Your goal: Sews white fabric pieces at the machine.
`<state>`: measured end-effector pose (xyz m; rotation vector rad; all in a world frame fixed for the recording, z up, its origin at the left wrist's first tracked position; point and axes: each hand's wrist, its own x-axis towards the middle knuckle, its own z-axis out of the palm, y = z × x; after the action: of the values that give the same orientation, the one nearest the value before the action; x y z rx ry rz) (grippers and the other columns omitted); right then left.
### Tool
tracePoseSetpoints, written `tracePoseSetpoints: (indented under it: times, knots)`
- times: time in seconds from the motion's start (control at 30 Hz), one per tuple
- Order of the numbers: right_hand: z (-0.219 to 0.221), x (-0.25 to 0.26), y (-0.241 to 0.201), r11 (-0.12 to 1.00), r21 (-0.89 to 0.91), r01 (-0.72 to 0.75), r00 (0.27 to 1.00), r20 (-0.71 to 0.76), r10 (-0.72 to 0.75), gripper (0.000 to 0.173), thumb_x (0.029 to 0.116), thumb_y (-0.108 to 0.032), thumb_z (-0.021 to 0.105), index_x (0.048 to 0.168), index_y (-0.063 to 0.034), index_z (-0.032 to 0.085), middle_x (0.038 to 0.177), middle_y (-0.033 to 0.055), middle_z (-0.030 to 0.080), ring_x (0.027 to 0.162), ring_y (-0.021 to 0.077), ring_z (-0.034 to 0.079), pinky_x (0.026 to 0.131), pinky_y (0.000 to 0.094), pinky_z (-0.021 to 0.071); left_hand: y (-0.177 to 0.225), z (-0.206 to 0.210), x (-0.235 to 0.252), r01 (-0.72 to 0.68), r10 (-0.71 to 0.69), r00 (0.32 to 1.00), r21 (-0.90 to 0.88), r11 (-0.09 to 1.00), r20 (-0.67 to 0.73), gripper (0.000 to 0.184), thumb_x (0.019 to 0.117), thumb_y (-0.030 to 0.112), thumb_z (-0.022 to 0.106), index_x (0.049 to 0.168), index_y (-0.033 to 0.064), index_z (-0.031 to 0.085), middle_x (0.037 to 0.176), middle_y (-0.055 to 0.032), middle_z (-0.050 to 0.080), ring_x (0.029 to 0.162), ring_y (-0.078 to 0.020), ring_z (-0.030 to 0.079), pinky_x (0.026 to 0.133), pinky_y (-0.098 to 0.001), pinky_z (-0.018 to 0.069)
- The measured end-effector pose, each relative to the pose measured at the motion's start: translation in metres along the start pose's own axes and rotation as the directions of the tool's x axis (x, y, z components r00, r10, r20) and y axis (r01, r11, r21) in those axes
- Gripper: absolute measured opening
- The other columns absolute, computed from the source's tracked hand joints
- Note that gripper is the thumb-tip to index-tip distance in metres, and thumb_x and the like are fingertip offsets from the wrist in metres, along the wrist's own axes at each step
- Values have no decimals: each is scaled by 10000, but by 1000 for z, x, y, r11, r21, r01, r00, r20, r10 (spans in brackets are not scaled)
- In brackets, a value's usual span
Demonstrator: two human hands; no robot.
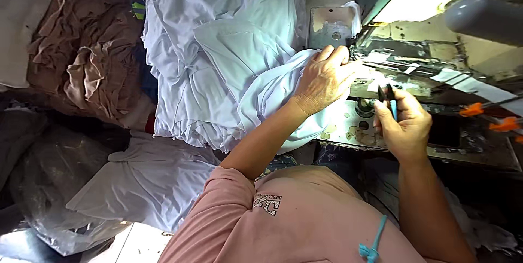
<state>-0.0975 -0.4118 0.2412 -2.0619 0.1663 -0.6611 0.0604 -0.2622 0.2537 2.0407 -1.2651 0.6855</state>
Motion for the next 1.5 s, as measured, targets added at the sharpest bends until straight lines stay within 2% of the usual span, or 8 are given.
tracePoseSetpoints:
  times: [0.4, 0.53, 0.67, 0.9, 1.03, 1.2, 1.37, 1.5]
  knots:
    - [7, 24, -11, 973, -221, 60, 998, -14, -64, 307, 1048, -183, 546, 1269, 18, 618, 891, 91, 656, 587, 63, 567, 532, 224, 497, 3, 2, -2, 24, -25, 1000, 72, 997, 6, 253, 1002, 260, 602, 1126, 182, 809, 960, -91, 661, 912, -262, 596, 786, -380, 450]
    - [7, 26, -9, 961, -260, 90, 995, -8, -95, 295, 1043, -186, 560, 1241, 17, 639, 869, 107, 657, 606, 96, 569, 562, 255, 497, 2, 2, 0, 52, -52, 998, 16, 998, -38, 207, 948, 223, 655, 1019, 86, 793, 955, -106, 687, 915, -282, 634, 780, -396, 494]
    - [10, 20, -5, 966, -245, 82, 996, -22, -90, 310, 1024, -165, 581, 1258, 30, 638, 902, 117, 667, 616, 88, 568, 564, 250, 497, 4, -1, 7, 86, -86, 996, 7, 996, 22, 272, 949, 177, 611, 1144, 102, 785, 980, -101, 700, 929, -284, 640, 790, -405, 498]
    - [7, 20, -8, 948, -310, 75, 993, -64, -99, 308, 1001, -164, 605, 1236, 32, 644, 793, 78, 617, 630, 93, 524, 583, 244, 450, 4, 4, 0, 38, -39, 999, 68, 997, 2, 228, 979, 187, 600, 1039, 135, 814, 972, -82, 683, 917, -268, 605, 766, -390, 455]
    - [0, 25, -12, 925, -372, 84, 992, -55, -112, 266, 990, -193, 629, 1156, 12, 662, 734, 53, 573, 573, 95, 477, 534, 252, 412, 6, 4, 3, 83, -83, 997, 48, 995, -6, 239, 963, 183, 596, 1061, 128, 808, 999, -82, 703, 941, -272, 627, 786, -400, 475]
    - [-11, 35, -14, 858, -496, 131, 990, 28, -135, 292, 1000, -241, 620, 1072, 38, 663, 713, 124, 565, 573, 209, 495, 532, 379, 405, 5, 3, 4, 82, -83, 996, 30, 996, 17, 231, 955, 172, 593, 1000, 142, 817, 963, -74, 685, 929, -264, 613, 795, -394, 464]
    - [-21, 53, -29, 808, -555, 198, 978, 169, -124, 355, 1019, -272, 565, 1139, 60, 602, 765, 191, 578, 608, 328, 542, 553, 504, 425, 7, -1, 10, 148, -147, 988, -22, 989, 38, 222, 922, 150, 621, 1045, 100, 799, 987, -77, 715, 942, -268, 643, 800, -400, 492]
    - [-17, 70, -44, 705, -656, 269, 955, 279, -104, 362, 1019, -276, 555, 1007, 84, 595, 751, 270, 598, 667, 483, 619, 554, 608, 427, 12, 1, 22, 224, -223, 973, -10, 974, 64, 136, 905, 99, 642, 941, 72, 770, 931, -84, 712, 929, -273, 670, 792, -417, 510]
